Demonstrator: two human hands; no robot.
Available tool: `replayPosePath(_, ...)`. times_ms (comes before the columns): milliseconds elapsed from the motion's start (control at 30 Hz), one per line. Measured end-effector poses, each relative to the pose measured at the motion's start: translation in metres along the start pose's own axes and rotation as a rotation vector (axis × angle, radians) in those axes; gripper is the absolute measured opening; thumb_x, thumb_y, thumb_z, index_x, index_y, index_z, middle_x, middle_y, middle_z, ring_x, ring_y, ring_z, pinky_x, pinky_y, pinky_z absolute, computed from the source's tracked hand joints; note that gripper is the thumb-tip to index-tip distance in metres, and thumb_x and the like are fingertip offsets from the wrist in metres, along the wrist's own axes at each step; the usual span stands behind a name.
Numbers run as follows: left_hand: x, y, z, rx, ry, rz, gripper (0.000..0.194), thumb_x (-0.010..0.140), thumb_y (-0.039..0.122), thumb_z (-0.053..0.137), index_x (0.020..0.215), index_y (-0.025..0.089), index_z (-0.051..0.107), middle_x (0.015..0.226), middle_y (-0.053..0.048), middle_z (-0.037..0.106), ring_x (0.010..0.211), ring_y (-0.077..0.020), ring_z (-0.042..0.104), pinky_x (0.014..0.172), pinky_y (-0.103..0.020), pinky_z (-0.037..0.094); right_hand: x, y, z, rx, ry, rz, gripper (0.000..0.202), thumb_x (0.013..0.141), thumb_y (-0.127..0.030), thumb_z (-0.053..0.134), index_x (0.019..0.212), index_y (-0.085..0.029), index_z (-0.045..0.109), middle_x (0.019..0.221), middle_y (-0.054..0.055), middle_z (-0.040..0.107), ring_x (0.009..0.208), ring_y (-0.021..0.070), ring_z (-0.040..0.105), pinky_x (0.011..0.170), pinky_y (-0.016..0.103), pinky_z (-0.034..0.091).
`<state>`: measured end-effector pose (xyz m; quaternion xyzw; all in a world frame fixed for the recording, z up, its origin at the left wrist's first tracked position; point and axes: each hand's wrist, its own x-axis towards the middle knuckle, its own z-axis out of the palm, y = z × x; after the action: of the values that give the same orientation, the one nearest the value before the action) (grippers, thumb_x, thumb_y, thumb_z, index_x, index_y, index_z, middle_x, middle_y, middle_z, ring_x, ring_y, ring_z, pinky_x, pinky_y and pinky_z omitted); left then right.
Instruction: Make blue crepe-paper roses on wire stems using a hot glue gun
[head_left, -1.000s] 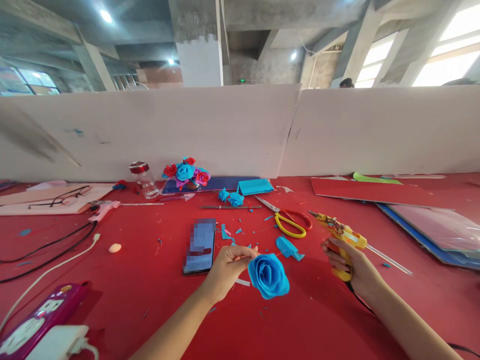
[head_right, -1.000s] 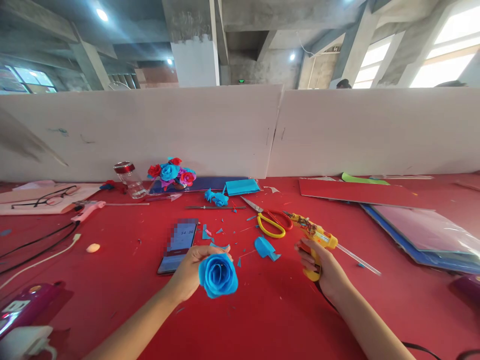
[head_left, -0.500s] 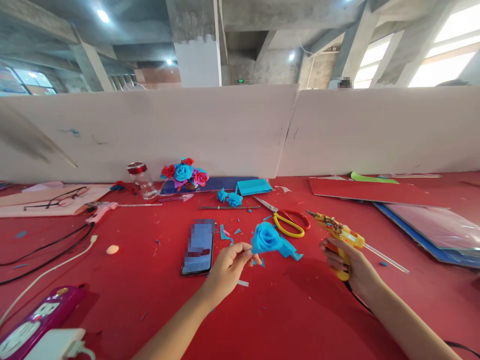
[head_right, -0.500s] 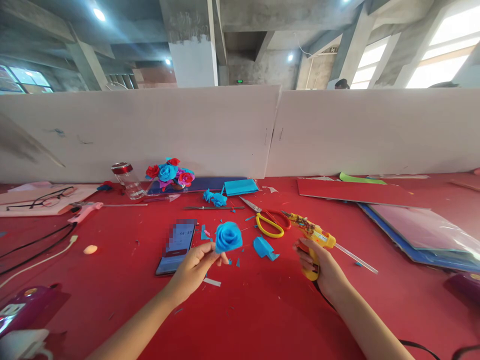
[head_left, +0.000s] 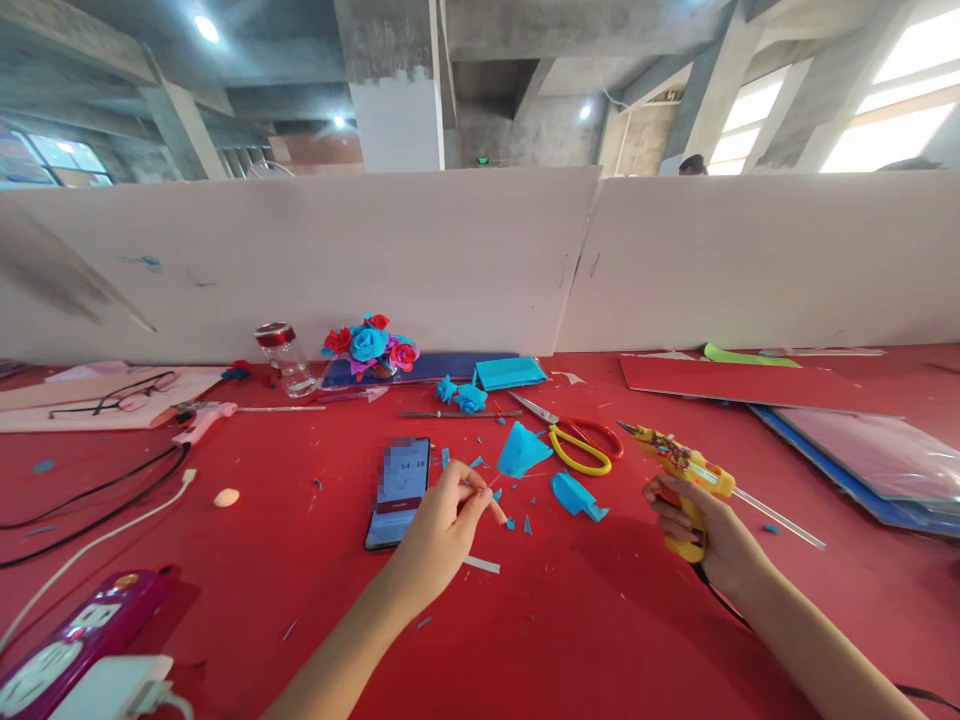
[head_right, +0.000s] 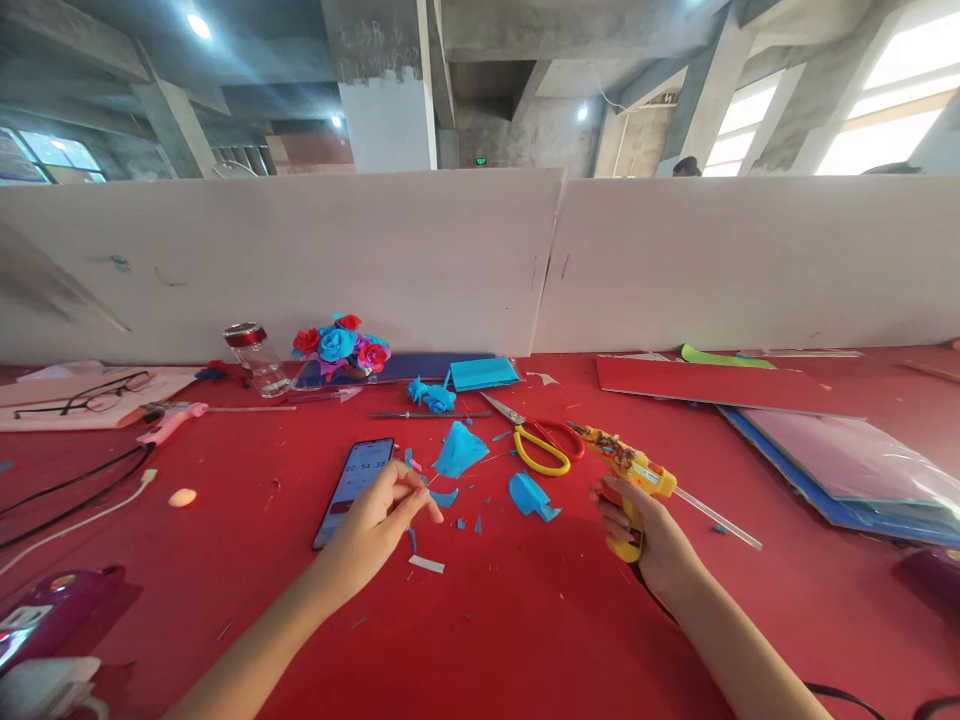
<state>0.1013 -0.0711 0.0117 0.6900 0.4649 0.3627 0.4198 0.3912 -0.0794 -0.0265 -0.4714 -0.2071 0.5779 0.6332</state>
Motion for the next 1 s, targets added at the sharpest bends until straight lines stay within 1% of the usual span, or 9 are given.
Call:
replayPosePath(167, 0.0, -0.003, 0.0, 0.024, 0.005, -0.017, 0.015, 0.086, 0.034, 0.045, 0.077, 0.023, 0.041, 0.08, -0.005, 0.071, 0.058, -0.0159, 0.056, 0.052, -0.026, 0.035, -0.001, 0.0, 0.0, -0.011, 0.0, -0.019, 0.019, 0.056, -0.021, 0.074, 0.064, -0.017, 0.057, 0.055, -0.003, 0.055, 0.032, -0.0013, 0.026, 0.024, 0.008, 0.025)
replayPosePath(267, 0.0, -0.006, 0.001, 0.05, 0.06, -0.001, 0.011, 0.085, 0.033, 0.046, 0.082, 0.023, 0.043, 0.081, -0.005, 0.072, 0.055, -0.0159, 0.056, 0.05, -0.026, 0.035, 0.0, 0.0, 0.0, -0.018, -0.007, -0.019, 0.019, 0.056, -0.021, 0.074, 0.063, -0.017, 0.057, 0.055, -0.003, 0.055, 0.032, -0.0012, 0.027, 0.024, 0.008, 0.027)
replayPosePath(333, -0.001, -0.006, 0.001, 0.066, 0.08, 0.01, 0.01, 0.086, 0.032, 0.044, 0.084, 0.023, 0.043, 0.082, -0.006, 0.072, 0.049, -0.0137, 0.052, 0.048, -0.025, 0.033, 0.0, 0.001, -0.001, -0.023, -0.012, -0.018, 0.019, 0.057, -0.022, 0.074, 0.063, -0.017, 0.057, 0.056, -0.003, 0.055, 0.032, -0.0009, 0.027, 0.025, 0.008, 0.028)
replayPosePath(467, 0.001, -0.007, 0.001, 0.064, 0.085, -0.008, 0.016, 0.088, 0.03, 0.04, 0.074, 0.022, 0.038, 0.082, -0.004, 0.07, 0.04, -0.0092, 0.04, 0.042, -0.023, 0.028, 0.002, 0.002, -0.002, -0.027, -0.024, -0.021, 0.018, 0.059, -0.022, 0.074, 0.064, -0.017, 0.057, 0.057, -0.002, 0.056, 0.033, -0.001, 0.028, 0.026, 0.008, 0.028)
replayPosePath(533, 0.003, -0.008, 0.002, 0.054, 0.112, 0.011, 0.017, 0.088, 0.03, 0.04, 0.073, 0.022, 0.039, 0.076, -0.003, 0.069, 0.043, -0.0101, 0.044, 0.045, -0.023, 0.033, 0.003, 0.003, -0.003, -0.028, -0.027, -0.019, 0.018, 0.059, -0.022, 0.073, 0.065, -0.017, 0.057, 0.057, -0.002, 0.056, 0.033, -0.0008, 0.029, 0.026, 0.008, 0.028)
replayPosePath(633, 0.005, -0.01, 0.002, 0.034, 0.152, 0.037, 0.017, 0.088, 0.032, 0.04, 0.076, 0.021, 0.047, 0.075, -0.004, 0.067, 0.056, -0.0138, 0.055, 0.054, -0.025, 0.042, 0.003, 0.004, -0.004, -0.036, -0.025, -0.01, 0.016, 0.061, -0.022, 0.072, 0.065, -0.018, 0.057, 0.057, -0.002, 0.056, 0.033, -0.0001, 0.029, 0.026, 0.009, 0.028)
replayPosePath(767, 0.005, -0.008, 0.001, 0.025, 0.186, 0.032, 0.02, 0.087, 0.033, 0.041, 0.076, 0.021, 0.052, 0.078, -0.005, 0.066, 0.068, -0.0172, 0.059, 0.062, -0.027, 0.045, 0.003, 0.004, -0.005, -0.038, -0.021, -0.008, 0.016, 0.06, -0.023, 0.073, 0.065, -0.018, 0.058, 0.056, -0.002, 0.055, 0.032, -0.0001, 0.028, 0.025, 0.01, 0.028)
replayPosePath(867, 0.004, -0.005, 0.0, 0.074, 0.204, 0.032, 0.024, 0.087, 0.033, 0.04, 0.073, 0.021, 0.055, 0.07, -0.003, 0.063, 0.062, -0.017, 0.057, 0.058, -0.025, 0.042, 0.004, 0.004, -0.007, -0.04, -0.012, -0.005, 0.016, 0.06, -0.023, 0.073, 0.065, -0.018, 0.058, 0.057, -0.002, 0.056, 0.033, 0.0003, 0.029, 0.025, 0.01, 0.029)
replayPosePath(1000, 0.003, -0.003, -0.003, 0.151, 0.209, 0.008, 0.03, 0.087, 0.034, 0.038, 0.065, 0.021, 0.054, 0.055, 0.002, 0.053, 0.042, -0.012, 0.04, 0.043, -0.023, 0.027, 0.003, 0.004, -0.008, -0.04, -0.015, 0.007, 0.016, 0.061, -0.024, 0.073, 0.066, -0.017, 0.059, 0.058, -0.002, 0.057, 0.033, -0.0003, 0.03, 0.026, 0.009, 0.029)
